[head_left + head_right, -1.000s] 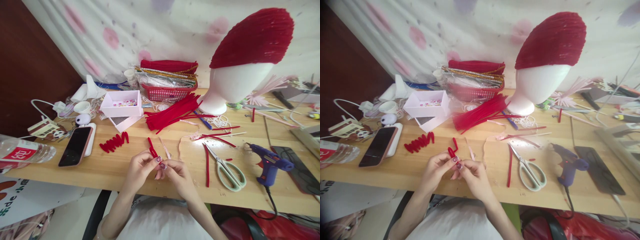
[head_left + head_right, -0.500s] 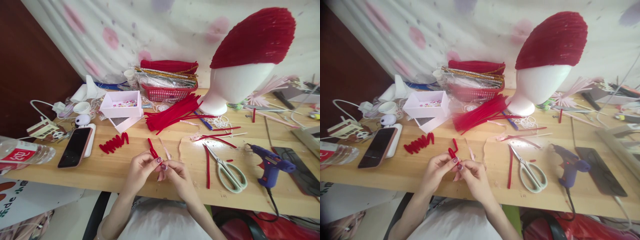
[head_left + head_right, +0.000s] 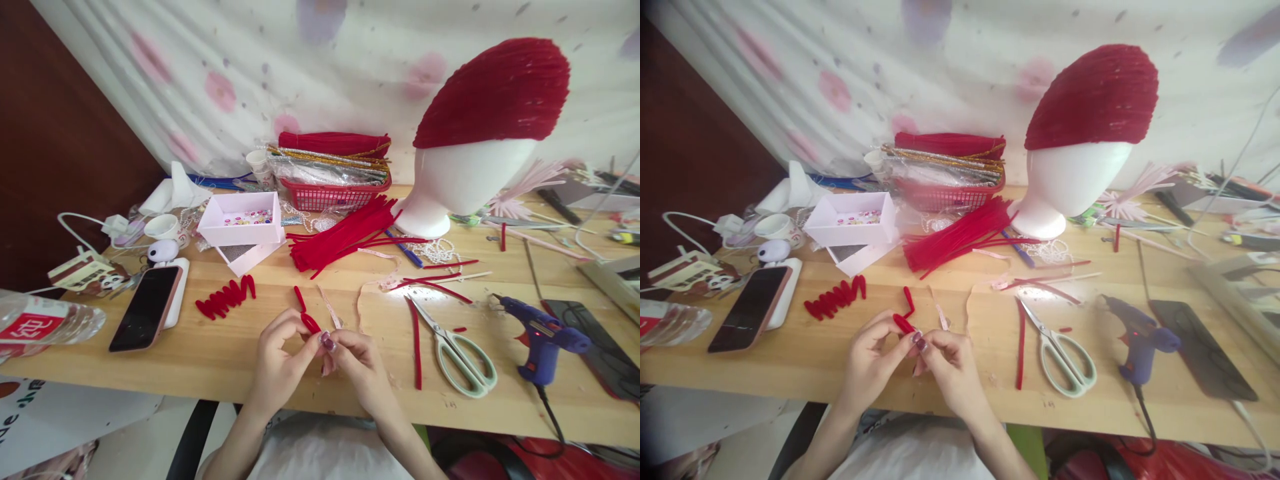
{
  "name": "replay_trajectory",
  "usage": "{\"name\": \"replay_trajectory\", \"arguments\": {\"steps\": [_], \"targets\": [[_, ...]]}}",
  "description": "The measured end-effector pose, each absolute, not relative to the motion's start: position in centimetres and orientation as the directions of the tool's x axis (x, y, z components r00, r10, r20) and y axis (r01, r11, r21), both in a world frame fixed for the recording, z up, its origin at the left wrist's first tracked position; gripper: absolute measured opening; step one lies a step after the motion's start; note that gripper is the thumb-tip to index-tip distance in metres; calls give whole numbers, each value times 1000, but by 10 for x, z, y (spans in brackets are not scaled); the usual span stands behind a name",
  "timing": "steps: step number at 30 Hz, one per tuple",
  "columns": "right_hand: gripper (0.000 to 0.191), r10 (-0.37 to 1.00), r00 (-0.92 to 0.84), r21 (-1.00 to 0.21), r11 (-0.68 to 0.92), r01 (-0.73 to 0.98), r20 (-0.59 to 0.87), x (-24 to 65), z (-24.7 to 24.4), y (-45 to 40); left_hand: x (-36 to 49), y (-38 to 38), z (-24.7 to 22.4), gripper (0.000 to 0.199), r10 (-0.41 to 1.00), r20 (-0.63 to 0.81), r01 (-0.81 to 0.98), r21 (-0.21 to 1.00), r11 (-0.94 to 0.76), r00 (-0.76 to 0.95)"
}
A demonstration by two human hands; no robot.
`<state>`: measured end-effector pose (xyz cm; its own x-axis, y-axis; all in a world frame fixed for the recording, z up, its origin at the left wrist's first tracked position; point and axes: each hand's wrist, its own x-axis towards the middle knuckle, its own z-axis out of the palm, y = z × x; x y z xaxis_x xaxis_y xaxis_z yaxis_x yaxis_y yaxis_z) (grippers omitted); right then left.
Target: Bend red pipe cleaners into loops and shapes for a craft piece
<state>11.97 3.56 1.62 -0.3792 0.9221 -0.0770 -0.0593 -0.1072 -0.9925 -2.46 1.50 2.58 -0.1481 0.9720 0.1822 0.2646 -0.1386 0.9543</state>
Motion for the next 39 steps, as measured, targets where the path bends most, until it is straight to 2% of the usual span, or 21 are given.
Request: {"name": "replay_trajectory", "arguments": {"steps": [6,12,14,20,25,30,33,36,39], "targets": [[37,948,-305,-996,-81,23,-84,115,19,29,-24,9,25,13,923,373,463,837,-291,-96],[34,961,-267,-995,-43,95,-67,109,19,24,-22,5,17,13,902,415,492,814,-309,-119],[32,971,-240,-986,36,162,-4,109,17,23,-21,6,17,13,893,434,488,810,-326,-123],[19,913,-225,-860,398,318,340,115,12,23,-23,11,19,14,860,493,448,803,-392,-131],[20,866,-196,-789,501,356,461,119,7,24,-26,11,16,16,862,497,428,803,-413,-101],[24,838,-163,-750,540,382,520,118,2,26,-27,6,12,16,864,496,448,794,-411,-86],[20,833,-152,-739,545,395,532,118,4,27,-29,5,10,20,836,548,522,723,-453,-33],[14,848,-129,-754,518,404,514,120,7,26,-31,6,9,29,781,619,623,580,-525,81],[12,873,-88,-775,469,423,480,122,7,24,-31,8,9,30,755,631,682,473,-558,181]]}}
